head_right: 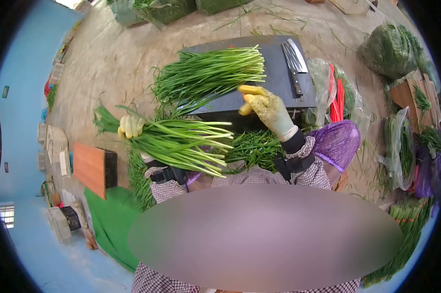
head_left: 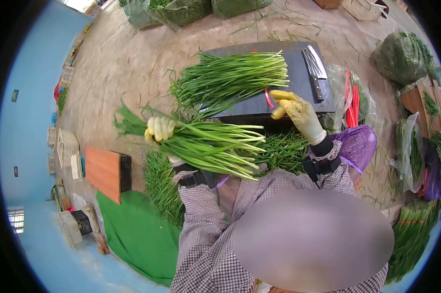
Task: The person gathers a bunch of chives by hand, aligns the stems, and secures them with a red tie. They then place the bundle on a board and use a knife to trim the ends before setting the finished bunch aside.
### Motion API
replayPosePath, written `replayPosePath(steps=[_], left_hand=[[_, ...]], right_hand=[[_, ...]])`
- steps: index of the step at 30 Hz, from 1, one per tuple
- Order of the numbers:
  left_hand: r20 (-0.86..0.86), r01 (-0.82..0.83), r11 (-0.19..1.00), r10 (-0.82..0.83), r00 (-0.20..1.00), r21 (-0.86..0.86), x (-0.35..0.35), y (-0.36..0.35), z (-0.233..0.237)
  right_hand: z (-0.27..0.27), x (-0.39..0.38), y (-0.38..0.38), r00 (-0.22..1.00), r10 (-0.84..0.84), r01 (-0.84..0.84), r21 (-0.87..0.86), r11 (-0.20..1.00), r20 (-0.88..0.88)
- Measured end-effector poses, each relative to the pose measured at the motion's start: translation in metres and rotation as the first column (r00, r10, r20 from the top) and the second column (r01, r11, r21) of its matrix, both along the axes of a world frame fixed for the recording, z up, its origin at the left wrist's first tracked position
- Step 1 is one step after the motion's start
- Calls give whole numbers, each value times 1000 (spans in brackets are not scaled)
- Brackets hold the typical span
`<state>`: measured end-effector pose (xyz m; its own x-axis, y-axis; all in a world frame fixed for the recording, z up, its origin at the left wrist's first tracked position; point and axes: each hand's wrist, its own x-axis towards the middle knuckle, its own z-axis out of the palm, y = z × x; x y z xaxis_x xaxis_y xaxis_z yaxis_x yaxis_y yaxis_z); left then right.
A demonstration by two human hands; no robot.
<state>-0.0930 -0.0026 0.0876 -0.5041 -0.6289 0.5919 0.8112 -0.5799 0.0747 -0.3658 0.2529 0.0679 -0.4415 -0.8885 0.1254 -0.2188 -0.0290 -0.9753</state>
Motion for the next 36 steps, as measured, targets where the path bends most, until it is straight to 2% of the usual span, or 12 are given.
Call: replayPosePath(steps=[2, 4, 7, 13, 19, 26, 28, 30, 32, 34, 35, 36], left_hand=[[8, 114, 993, -113, 994, -42, -31, 4, 1], [33, 181, 982, -179, 983, -61, -61, 14, 6], [553, -175, 984, 124, 824, 40, -75, 21, 14], [875, -654, 747, 235, 424, 117, -99, 13, -30], [914, -455, 882, 278, 296, -121, -88, 34, -10], [848, -677, 554, 487, -209, -484, -48, 72, -60], [852, -594, 638, 494, -174, -491, -41, 103, -85], [917, -378, 880, 366, 158, -287, -32, 137, -111], [946, -13, 993, -109, 306, 118, -37, 162, -134], [931, 127, 926, -363, 40, 355, -60, 181, -106], [932, 148, 937, -337, 135, 317, -67, 183, -109], [933, 78, 953, -304, 191, 294, -71, 185, -112]], right_hand=[[21, 7, -14, 911, 158, -223, -132, 966, -381], [-13, 32, -29, 808, 548, -503, -231, 833, 216], [-22, 51, -19, 610, 703, -641, -292, 709, 367], [-26, 91, 5, 866, 301, -337, 22, 941, 399], [-64, 50, 12, 463, 158, -493, 106, 863, 872], [-118, 15, 25, 380, -17, -492, 218, 843, 925], [-118, 14, 26, 364, 36, -509, 166, 844, 931], [-121, 12, 27, 327, 85, -526, 107, 844, 941], [-100, 20, 20, 635, 88, -445, 270, 854, 768], [-92, 37, 17, 903, 100, -265, 357, 896, 418], [-79, 49, 9, 873, 155, -13, 296, 955, -463], [-59, 55, 19, 779, 291, 58, 525, 849, -556]])
